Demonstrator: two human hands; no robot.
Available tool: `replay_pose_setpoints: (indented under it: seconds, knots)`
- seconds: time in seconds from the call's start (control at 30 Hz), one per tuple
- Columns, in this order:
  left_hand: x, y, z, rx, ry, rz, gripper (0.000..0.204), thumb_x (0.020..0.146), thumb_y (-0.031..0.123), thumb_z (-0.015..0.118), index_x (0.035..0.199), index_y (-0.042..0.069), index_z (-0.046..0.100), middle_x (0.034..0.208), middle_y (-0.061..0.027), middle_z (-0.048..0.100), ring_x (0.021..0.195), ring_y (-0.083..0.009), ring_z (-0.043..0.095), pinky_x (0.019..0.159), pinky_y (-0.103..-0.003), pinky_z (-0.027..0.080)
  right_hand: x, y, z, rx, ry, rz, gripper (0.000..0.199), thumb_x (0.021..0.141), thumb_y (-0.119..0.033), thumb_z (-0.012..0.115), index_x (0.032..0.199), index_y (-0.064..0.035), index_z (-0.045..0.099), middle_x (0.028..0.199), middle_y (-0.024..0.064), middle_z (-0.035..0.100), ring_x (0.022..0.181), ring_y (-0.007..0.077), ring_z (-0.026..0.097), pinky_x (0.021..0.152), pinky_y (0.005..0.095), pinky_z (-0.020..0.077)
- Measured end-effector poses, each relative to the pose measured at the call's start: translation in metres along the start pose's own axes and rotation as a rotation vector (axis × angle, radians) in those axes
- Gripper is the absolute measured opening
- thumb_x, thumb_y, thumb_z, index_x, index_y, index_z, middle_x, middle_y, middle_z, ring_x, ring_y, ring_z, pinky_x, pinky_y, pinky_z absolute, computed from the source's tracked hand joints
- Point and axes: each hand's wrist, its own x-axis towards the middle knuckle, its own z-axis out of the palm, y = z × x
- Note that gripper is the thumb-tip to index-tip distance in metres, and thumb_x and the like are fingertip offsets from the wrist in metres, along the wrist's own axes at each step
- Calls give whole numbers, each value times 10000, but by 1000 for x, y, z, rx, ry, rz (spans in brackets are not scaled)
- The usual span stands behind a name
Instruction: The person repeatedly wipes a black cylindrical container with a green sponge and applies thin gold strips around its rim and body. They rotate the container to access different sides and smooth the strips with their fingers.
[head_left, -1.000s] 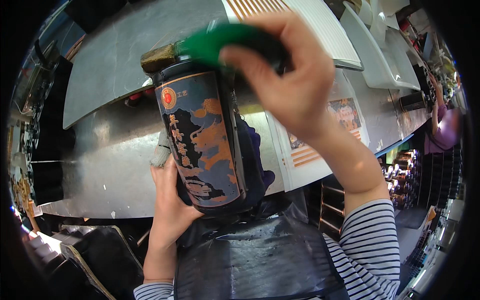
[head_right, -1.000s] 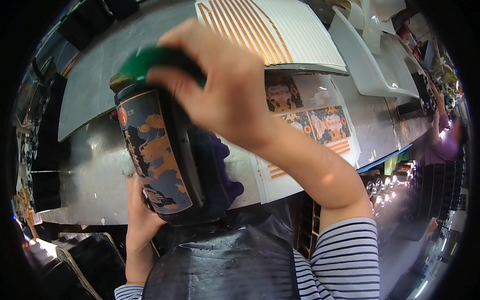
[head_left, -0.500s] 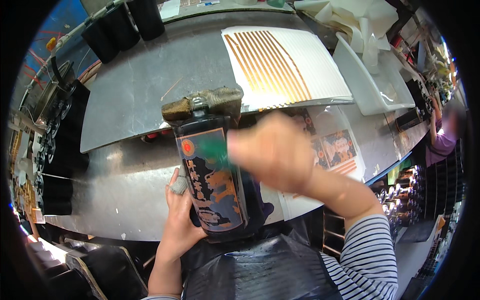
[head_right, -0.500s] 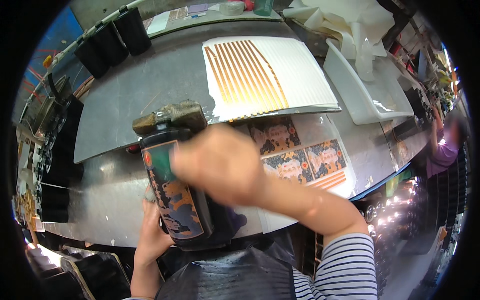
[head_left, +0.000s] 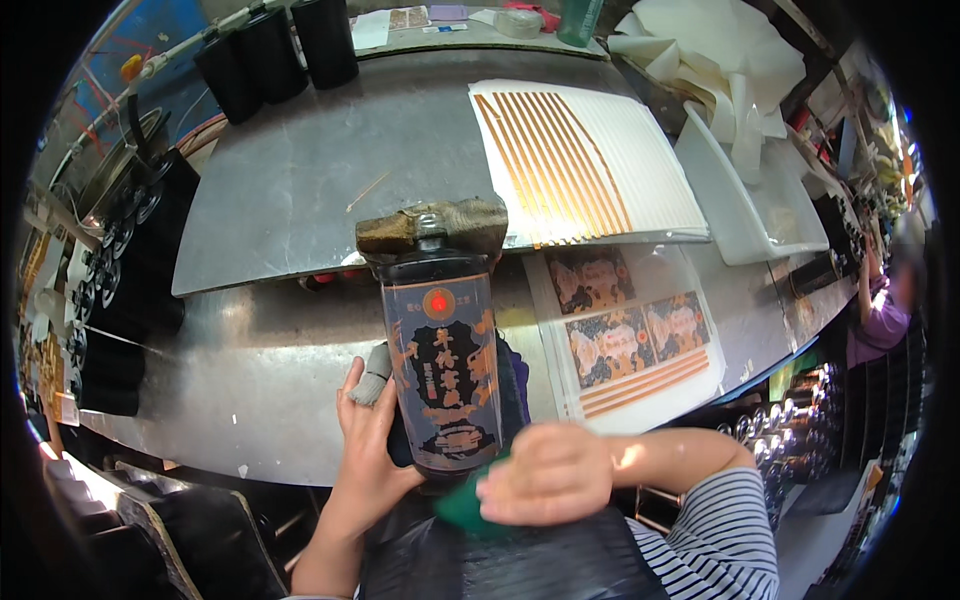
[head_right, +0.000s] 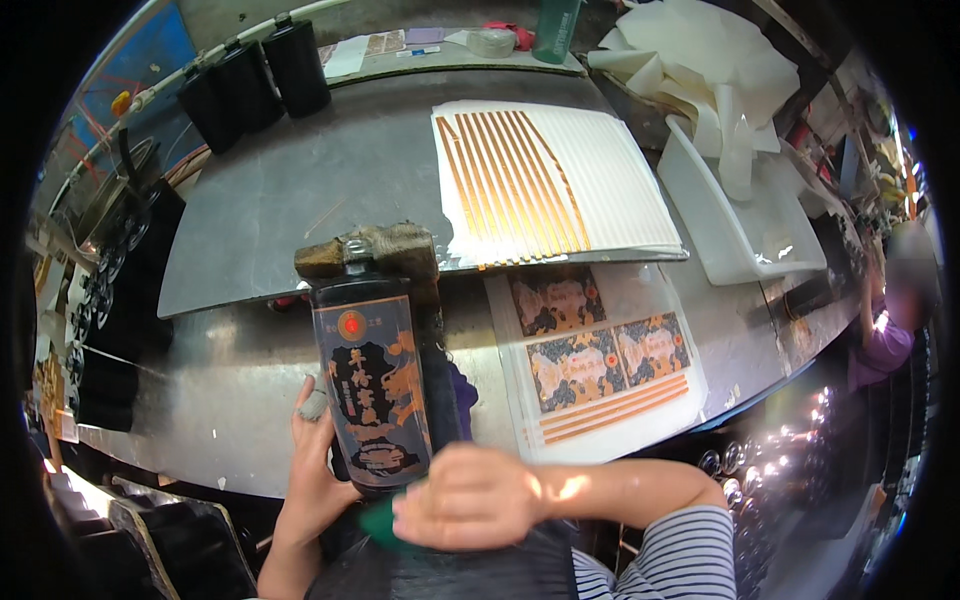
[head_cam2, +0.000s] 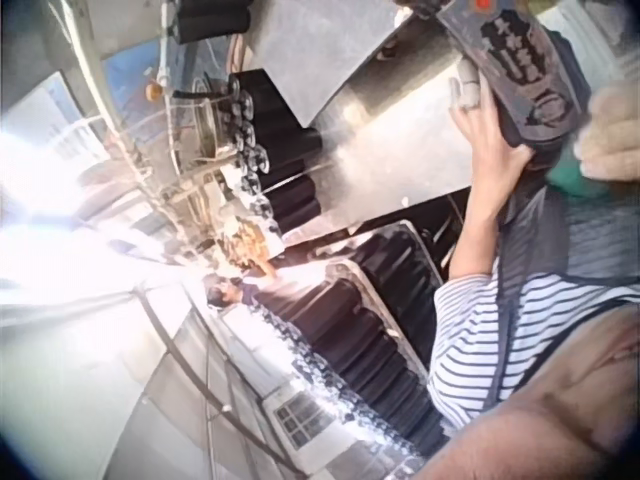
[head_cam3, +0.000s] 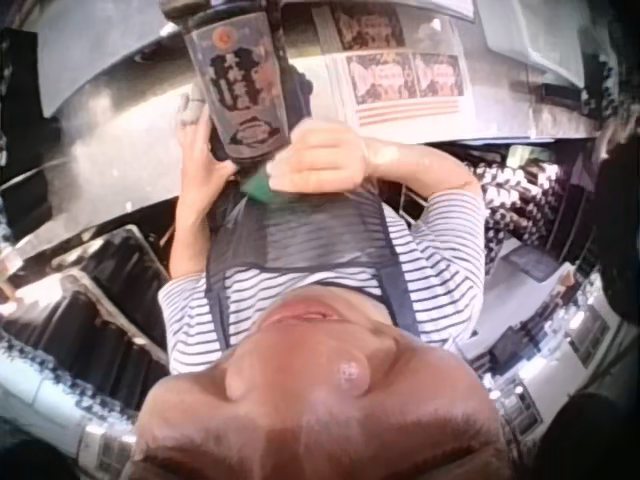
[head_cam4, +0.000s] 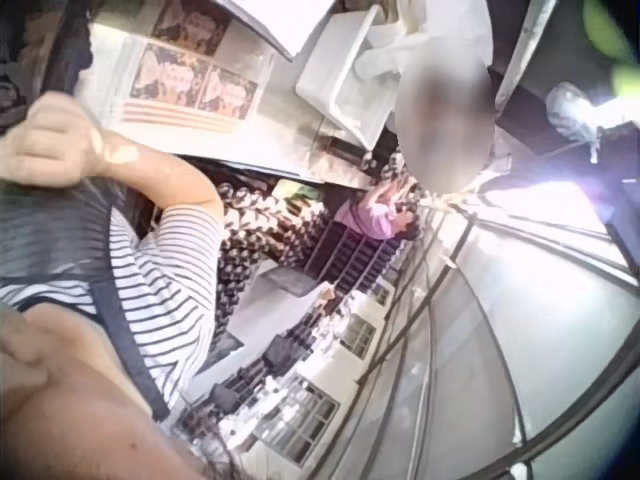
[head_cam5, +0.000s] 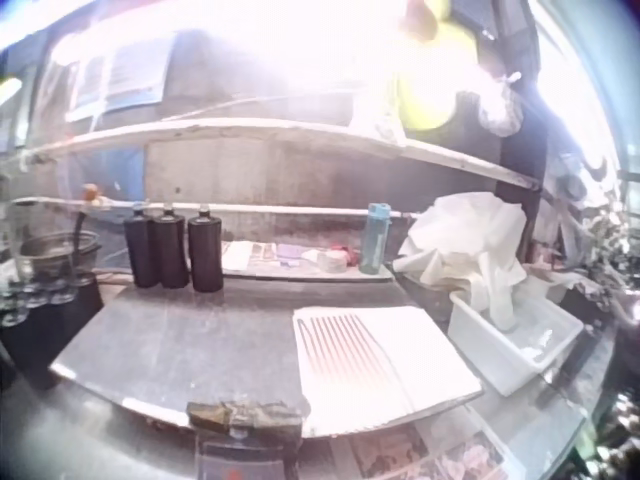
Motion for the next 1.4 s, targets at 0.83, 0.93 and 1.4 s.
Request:
replay_pose_setpoints:
  seconds: [0.83, 0.93, 1.4]
  knots:
    - [-27, 7, -15, -170, 104, -124, 686, 729, -56, 620, 1386, -11, 426, 1355, -205, 471, 1306, -336, 414, 1103, -401, 288, 52, 17, -14, -262, -424, 204, 142, 752, -134, 682, 881, -82, 654, 799, 58, 654, 667, 166, 611, 608, 292, 506]
    - [-23, 7, -19, -237, 233, -95, 603, 782, -60, 566, 1371, -6, 446, 1326, -180, 495, 1278, -289, 449, 1092, -390, 308, 74, 83, -12, -395, 259, 90, 116, 756, -172, 642, 847, -100, 630, 727, 54, 602, 634, 199, 589, 581, 318, 491]
    - [-28, 5, -11, -492, 404, 50, 434, 943, 17, 456, 1368, -57, 408, 1369, -162, 483, 1215, -236, 502, 1075, -393, 361, 2, -67, 34, -231, -9, 259, 209, 714, -105, 706, 906, -42, 650, 790, 55, 608, 645, 173, 585, 534, 286, 478]
